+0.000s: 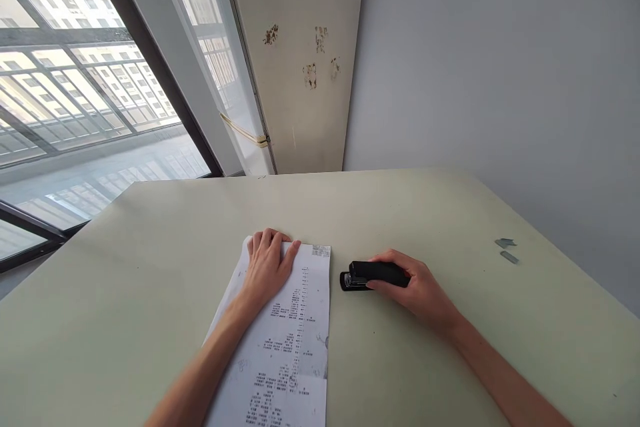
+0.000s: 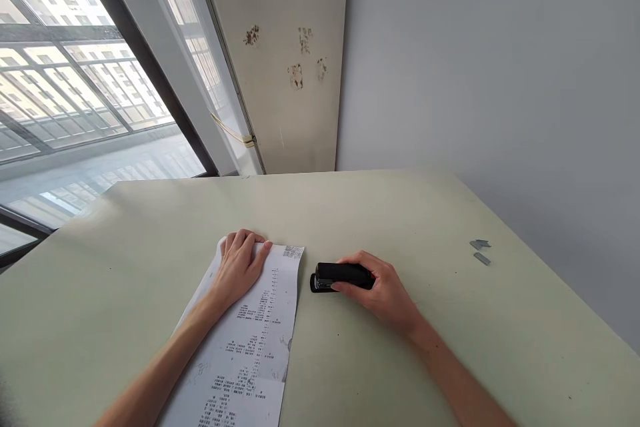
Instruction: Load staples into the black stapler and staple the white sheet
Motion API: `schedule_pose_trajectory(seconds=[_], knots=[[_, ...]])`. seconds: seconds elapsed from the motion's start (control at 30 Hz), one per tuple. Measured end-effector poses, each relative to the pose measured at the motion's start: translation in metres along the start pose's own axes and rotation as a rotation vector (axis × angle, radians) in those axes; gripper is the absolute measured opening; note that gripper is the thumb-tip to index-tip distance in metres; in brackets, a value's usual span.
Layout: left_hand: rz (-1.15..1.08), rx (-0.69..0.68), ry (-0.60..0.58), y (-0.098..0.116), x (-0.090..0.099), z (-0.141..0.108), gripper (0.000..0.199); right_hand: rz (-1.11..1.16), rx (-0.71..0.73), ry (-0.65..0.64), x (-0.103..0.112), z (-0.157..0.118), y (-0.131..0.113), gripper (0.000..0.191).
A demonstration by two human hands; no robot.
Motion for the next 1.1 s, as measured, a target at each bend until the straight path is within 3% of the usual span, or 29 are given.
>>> schedule_pose_trajectory(seconds=[0.43,0.57,0.83,1.1], knots=[[0.026,-0.102,-0.026,0.033,-0.009,-0.017,0.030,-0.016,0.013,0.004,-0.001,0.000,0.001,0.032],[0.066,-0.163,0.025,0.044,-0.011,-0.027,0.030,-0.025,0.019,0.007,-0.001,-0.001,-0.001,0.033],[0.129,-0.160,0.076,0.067,-0.020,-0.046,0.031,-0.043,0.040,0.005,-0.001,0.000,0.002,0.033],[0.220,-0.098,0.087,0.064,-0.024,-0.046,0.034,-0.069,0.047,0.004,-0.001,0.000,0.001,0.035]])
Point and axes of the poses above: each hand's wrist, its own z-axis towards the middle knuckle, its own x-axis out of the back of the hand, y = z × x, the point moved 4 cm from there along z, towards the middle knuckle, and after that the axes turned 7 degrees about x, right-handed, at the moved point
